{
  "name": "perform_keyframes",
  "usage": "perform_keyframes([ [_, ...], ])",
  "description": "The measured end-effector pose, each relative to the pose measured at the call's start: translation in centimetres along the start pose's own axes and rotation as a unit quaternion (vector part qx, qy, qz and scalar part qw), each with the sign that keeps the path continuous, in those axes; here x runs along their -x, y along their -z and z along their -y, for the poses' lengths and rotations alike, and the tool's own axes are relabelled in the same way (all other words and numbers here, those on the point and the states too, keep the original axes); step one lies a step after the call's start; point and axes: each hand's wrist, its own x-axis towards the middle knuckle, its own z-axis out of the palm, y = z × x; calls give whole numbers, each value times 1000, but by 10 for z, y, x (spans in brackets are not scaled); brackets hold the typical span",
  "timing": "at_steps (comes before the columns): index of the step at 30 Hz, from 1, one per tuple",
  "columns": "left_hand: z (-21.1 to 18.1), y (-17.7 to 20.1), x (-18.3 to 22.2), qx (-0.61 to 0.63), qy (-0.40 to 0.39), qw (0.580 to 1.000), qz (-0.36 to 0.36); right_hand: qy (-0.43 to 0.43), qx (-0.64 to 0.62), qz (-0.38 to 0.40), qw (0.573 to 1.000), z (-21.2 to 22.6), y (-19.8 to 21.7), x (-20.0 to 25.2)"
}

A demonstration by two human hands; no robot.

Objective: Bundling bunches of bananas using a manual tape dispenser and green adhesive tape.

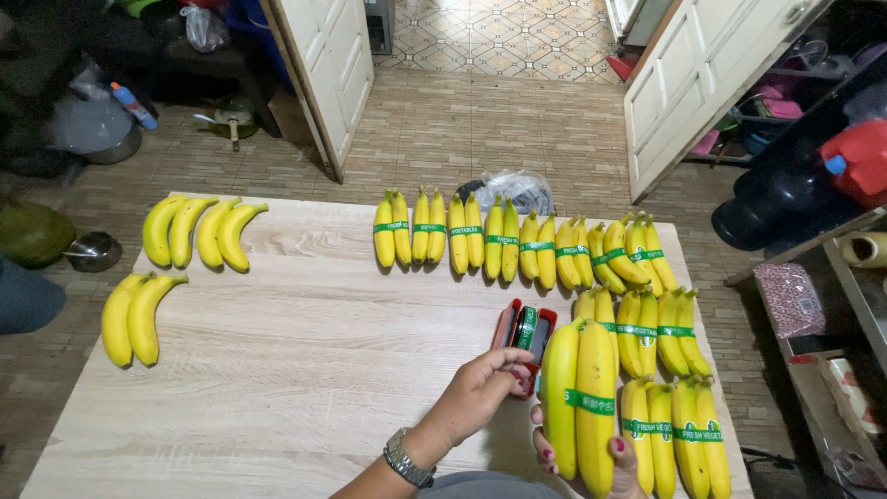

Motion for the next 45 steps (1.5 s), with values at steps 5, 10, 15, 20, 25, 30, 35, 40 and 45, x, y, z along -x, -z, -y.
perform_keyframes([
  [5, -11, -10, 9, -132, 47, 990, -11, 40, -73, -12, 996, 0, -7, -2],
  [10, 8, -18, 4, -102, -55, 993, -1, 25, -70, -14, 997, 2, -12, -3],
  [15, 43, -14, -12, -133, -78, 988, -24, 27, -56, -8, 998, 7, -18, 1],
  [20, 55, -18, -14, -56, -71, 995, -29, 13, -43, -28, 999, 7, -19, 4],
  [25, 69, -25, -8, 45, -41, 996, -58, -18, -63, -35, 997, 7, -16, -2],
  [30, 78, -29, -1, -27, -176, 976, -128, -46, -69, -55, 995, -2, 0, -3],
  [35, 82, -28, 0, -57, -186, 962, -192, -56, -64, -74, 994, -7, 1, -8],
  [40, 88, -25, -2, 38, -159, 974, -159, -35, -57, -62, 996, -6, -10, -14],
  [45, 92, -13, -5, 29, -125, 979, -158, -49, -142, -39, 988, -3, -2, -6],
])
